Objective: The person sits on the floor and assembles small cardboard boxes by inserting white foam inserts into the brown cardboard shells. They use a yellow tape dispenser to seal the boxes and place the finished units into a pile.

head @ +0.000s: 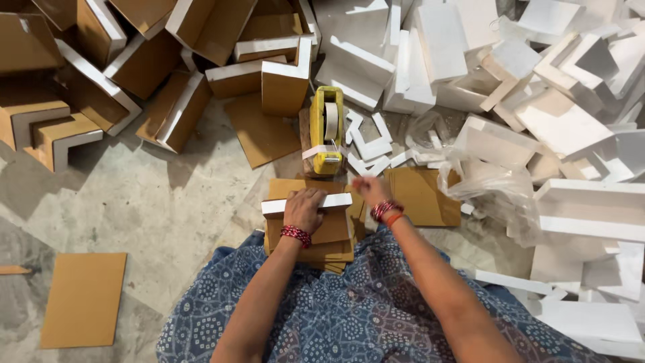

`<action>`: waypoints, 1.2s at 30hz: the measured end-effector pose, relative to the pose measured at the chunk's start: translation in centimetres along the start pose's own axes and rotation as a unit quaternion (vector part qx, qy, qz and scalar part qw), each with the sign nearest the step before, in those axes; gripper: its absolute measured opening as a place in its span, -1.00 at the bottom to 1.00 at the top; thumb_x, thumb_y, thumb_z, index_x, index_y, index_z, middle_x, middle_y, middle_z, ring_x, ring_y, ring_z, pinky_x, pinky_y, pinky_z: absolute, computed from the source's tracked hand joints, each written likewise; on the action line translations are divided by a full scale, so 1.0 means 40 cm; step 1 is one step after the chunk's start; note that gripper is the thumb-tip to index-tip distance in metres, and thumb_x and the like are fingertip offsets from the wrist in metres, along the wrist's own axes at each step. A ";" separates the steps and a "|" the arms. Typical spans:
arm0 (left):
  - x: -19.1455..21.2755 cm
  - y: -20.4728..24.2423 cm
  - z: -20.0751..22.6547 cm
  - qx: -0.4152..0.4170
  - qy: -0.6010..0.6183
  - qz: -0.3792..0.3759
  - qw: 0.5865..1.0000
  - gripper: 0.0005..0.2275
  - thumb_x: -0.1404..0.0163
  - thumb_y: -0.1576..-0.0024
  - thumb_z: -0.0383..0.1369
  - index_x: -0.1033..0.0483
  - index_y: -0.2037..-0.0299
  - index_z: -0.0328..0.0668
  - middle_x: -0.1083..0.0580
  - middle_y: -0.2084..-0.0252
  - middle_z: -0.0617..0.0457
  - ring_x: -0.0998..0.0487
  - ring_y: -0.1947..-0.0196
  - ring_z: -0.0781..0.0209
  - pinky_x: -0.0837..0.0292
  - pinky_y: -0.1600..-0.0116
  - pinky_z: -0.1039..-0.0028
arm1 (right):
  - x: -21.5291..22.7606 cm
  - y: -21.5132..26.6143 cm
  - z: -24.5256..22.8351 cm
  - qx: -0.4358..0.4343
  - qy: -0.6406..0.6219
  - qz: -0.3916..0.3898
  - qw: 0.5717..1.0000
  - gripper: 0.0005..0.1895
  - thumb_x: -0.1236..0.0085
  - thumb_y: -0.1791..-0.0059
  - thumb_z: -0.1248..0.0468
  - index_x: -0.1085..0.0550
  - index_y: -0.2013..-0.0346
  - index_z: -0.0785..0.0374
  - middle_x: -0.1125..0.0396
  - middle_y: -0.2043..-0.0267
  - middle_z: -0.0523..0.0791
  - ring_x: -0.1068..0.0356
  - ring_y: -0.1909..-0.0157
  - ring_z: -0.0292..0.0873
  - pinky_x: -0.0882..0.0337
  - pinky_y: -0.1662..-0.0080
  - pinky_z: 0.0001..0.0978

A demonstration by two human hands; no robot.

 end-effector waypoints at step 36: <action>-0.065 0.037 -0.145 -0.058 0.009 0.048 0.997 -0.67 -0.16 0.09 -0.50 -0.57 0.08 -0.04 -0.56 0.12 -0.03 -0.54 0.03 -0.07 -0.39 -0.12 0.14 | -0.073 0.137 -0.154 0.202 0.308 0.073 0.927 -0.60 -0.30 0.15 0.26 -0.46 0.03 0.04 -0.29 0.07 -0.07 -0.32 -0.04 0.05 -0.36 -0.02 -0.06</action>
Point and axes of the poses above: each hand's wrist, its own y-axis away from the middle knuckle, its own x-axis out of the back of the hand, z = x × y, the point moved 1 cm from there along -y, towards the middle knuckle
